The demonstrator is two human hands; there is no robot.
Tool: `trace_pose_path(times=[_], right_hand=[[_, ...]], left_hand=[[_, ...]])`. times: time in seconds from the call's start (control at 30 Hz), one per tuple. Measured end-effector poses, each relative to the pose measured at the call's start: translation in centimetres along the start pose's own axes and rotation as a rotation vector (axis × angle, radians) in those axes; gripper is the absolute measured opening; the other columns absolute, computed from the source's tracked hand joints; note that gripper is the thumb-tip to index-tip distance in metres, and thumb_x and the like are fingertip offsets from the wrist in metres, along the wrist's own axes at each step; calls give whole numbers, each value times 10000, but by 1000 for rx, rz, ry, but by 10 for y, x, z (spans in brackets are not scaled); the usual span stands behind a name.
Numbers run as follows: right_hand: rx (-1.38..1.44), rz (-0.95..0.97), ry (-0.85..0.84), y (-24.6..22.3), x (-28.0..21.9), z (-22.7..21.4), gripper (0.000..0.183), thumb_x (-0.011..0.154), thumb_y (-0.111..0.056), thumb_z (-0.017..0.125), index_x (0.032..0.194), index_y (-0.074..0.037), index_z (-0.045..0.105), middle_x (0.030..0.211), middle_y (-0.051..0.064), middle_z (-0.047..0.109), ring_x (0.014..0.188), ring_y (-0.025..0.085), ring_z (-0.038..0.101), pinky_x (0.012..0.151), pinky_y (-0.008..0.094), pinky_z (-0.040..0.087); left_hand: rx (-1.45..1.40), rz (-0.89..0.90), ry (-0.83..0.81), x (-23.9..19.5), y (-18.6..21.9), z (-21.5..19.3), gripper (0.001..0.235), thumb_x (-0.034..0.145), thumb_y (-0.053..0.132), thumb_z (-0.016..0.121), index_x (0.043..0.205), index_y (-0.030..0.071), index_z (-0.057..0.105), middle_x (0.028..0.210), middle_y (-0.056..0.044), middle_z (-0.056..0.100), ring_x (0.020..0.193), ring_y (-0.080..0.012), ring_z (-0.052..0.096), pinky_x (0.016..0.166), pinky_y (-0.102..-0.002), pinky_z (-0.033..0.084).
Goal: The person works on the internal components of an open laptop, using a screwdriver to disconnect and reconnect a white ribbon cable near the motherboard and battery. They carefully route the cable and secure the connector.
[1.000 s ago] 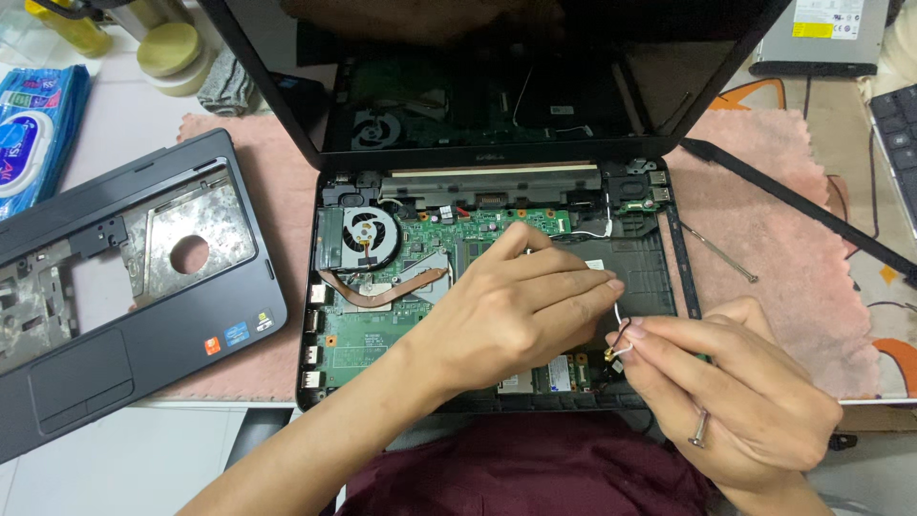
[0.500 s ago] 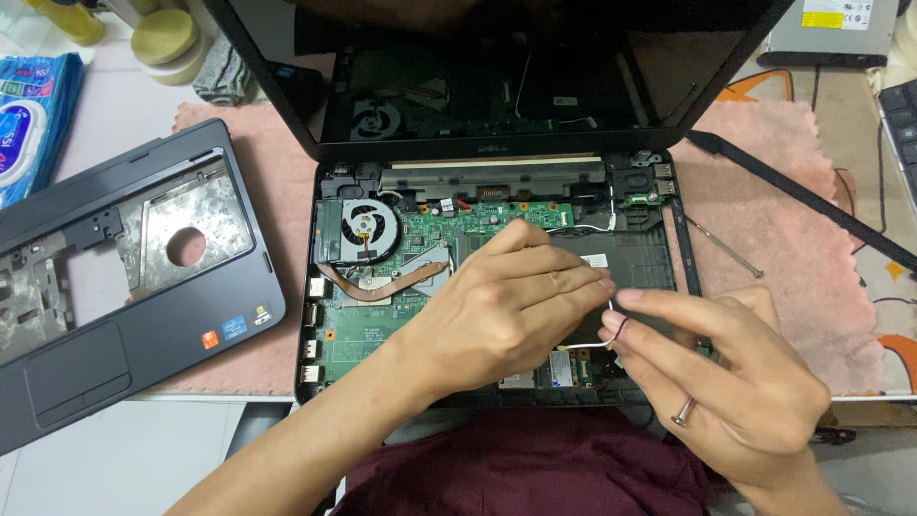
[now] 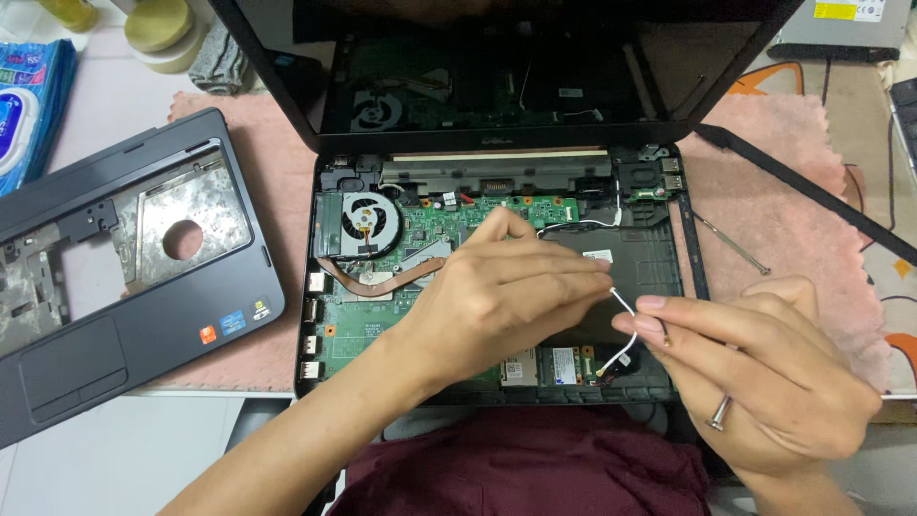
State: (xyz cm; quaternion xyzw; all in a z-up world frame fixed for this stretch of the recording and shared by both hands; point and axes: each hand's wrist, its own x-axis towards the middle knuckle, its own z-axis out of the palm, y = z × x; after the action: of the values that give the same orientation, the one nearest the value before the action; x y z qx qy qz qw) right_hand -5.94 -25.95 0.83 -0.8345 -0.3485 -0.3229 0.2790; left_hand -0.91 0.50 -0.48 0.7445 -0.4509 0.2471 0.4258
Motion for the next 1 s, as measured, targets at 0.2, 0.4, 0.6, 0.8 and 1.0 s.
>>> trace_pose_path(times=[0.2,0.4,0.6,0.8,1.0], right_hand=[[27,8,35,-10,11,2,240,919,65,1045,957,-5,819,1040,180,872,837,226,802,806,394,512],[-22,120,-45,-1,-8,-3,188,1002,5,1007,1033,-63,834,1104,53,888,805,133,784,875,324,489],[32,-44,54,-10,8,3,255,964,86,1015,1024,-15,789,1001,136,886,855,183,858,776,317,482],[-1,-41,-32,-17,16,2,60,1026,2,859,1044,-50,883,1060,133,875,826,228,781,791,363,475],[-84,38,-121,-32,13,-6,193,994,6,1024,1076,-99,884,1120,45,882,867,163,778,847,338,464]], left_hand=[[-29,3,13,8,5,-3,125,1124,-37,850,1223,-45,774,1255,-175,851,1159,-309,859,964,-446,533],[-49,12,4,14,8,-7,81,1131,-62,805,1145,-65,726,1109,-145,779,1031,-291,796,945,-417,500],[-59,46,-1,13,6,-8,90,1134,-64,817,1140,-65,727,1127,-141,782,1060,-283,810,938,-415,509],[-112,78,-62,11,-3,-16,51,1143,-17,806,1168,-42,770,1205,-159,809,1163,-295,811,1007,-427,516],[-69,62,-138,9,-6,-35,111,1150,20,822,1202,-56,760,1210,-169,807,1143,-310,793,969,-459,461]])
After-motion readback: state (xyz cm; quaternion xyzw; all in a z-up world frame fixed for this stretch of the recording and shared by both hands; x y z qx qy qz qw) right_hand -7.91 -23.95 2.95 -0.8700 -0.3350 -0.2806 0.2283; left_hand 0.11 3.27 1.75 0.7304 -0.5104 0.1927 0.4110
